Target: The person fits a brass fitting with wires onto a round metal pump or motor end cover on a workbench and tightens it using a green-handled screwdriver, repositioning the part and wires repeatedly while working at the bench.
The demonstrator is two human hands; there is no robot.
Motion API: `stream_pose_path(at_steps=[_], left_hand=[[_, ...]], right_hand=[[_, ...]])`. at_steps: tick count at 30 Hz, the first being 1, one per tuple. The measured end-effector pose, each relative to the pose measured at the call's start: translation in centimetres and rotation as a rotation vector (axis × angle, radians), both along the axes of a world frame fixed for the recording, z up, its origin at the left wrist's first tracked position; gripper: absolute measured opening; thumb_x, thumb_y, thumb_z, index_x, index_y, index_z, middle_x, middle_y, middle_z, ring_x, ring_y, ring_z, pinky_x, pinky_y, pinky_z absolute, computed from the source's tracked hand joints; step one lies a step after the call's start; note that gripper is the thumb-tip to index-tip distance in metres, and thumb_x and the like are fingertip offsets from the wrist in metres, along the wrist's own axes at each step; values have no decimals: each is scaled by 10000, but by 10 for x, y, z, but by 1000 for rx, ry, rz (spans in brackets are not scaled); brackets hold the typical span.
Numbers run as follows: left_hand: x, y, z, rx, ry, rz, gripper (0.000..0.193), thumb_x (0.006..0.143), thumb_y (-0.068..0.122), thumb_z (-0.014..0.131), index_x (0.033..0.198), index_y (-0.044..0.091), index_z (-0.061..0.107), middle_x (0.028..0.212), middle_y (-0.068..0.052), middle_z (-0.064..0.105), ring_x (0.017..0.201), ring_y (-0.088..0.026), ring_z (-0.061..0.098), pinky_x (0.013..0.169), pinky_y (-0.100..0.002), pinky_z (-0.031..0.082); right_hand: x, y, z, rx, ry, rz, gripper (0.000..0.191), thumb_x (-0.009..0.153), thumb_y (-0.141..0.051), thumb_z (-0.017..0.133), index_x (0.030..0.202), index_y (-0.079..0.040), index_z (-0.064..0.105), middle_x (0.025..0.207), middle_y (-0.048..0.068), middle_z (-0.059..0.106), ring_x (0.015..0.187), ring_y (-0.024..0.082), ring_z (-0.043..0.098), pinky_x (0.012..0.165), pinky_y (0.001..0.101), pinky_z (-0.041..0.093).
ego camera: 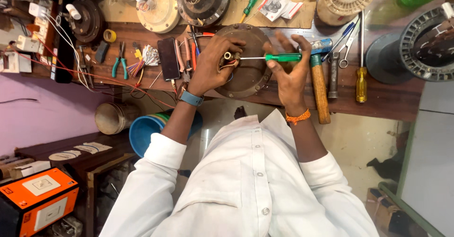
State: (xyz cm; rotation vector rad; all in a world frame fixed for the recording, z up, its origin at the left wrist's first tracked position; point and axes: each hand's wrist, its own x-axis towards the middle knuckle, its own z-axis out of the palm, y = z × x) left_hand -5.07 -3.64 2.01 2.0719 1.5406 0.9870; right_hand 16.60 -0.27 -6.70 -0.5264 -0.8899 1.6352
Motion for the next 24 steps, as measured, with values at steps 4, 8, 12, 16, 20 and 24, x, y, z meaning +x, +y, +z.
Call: stream_pose_path(at_steps=[4, 8, 12, 16, 20, 24], left_hand=[[0, 0, -2, -35, 2, 14, 237, 832, 22, 717, 1043, 64, 617, 1259, -37, 699, 1197, -316, 611, 1033, -414, 494], [-2, 0, -3, -1, 9, 11, 249, 829, 27, 724, 1053, 70, 626, 1241, -38, 693, 1194, -320, 605, 1053, -428, 482], [0, -2, -2, -7, 15, 14, 256, 835, 25, 720, 1069, 76, 630, 1245, -33, 694, 1198, -318, 612, 1043, -417, 489], [0, -2, 0, -42, -8, 28, 252, 835, 16, 709, 1069, 74, 635, 1224, -37, 690, 1166, -315, 606, 1007, -405, 499], [-1, 0, 0, -58, -15, 18, 256, 823, 8, 705, 1061, 67, 631, 1225, -42, 693, 1160, -311, 597, 1006, -408, 488], [-2, 2, -3, -21, -21, -16, 279, 810, 4, 693, 1075, 66, 631, 1220, -44, 692, 1188, -305, 602, 1065, -435, 459]], right_hand=[[-4, -7, 1, -27, -313, -172, 550, 963, -83, 830, 1356, -73, 445, 1214, 196, 650, 1065, 231, 695, 921, 343, 629], [1, -1, 6, 72, -214, -95, 536, 995, -76, 824, 1365, -80, 436, 1340, 127, 558, 1211, 243, 696, 1002, 361, 618], [-1, 12, 12, -215, -271, -56, 481, 962, -70, 835, 1275, 6, 479, 1123, 242, 726, 967, 339, 722, 845, 428, 634], [-3, 12, 20, -67, -28, 4, 618, 922, -59, 832, 1388, -83, 426, 1273, 144, 660, 1210, 256, 688, 1060, 368, 591], [-4, 7, 26, -217, -191, -40, 510, 929, -58, 816, 1300, -38, 467, 1119, 176, 671, 1010, 307, 712, 894, 402, 607], [-6, 4, 29, 86, -213, -166, 440, 983, -62, 779, 1293, -54, 467, 1276, 101, 664, 1251, 233, 678, 1085, 367, 580]])
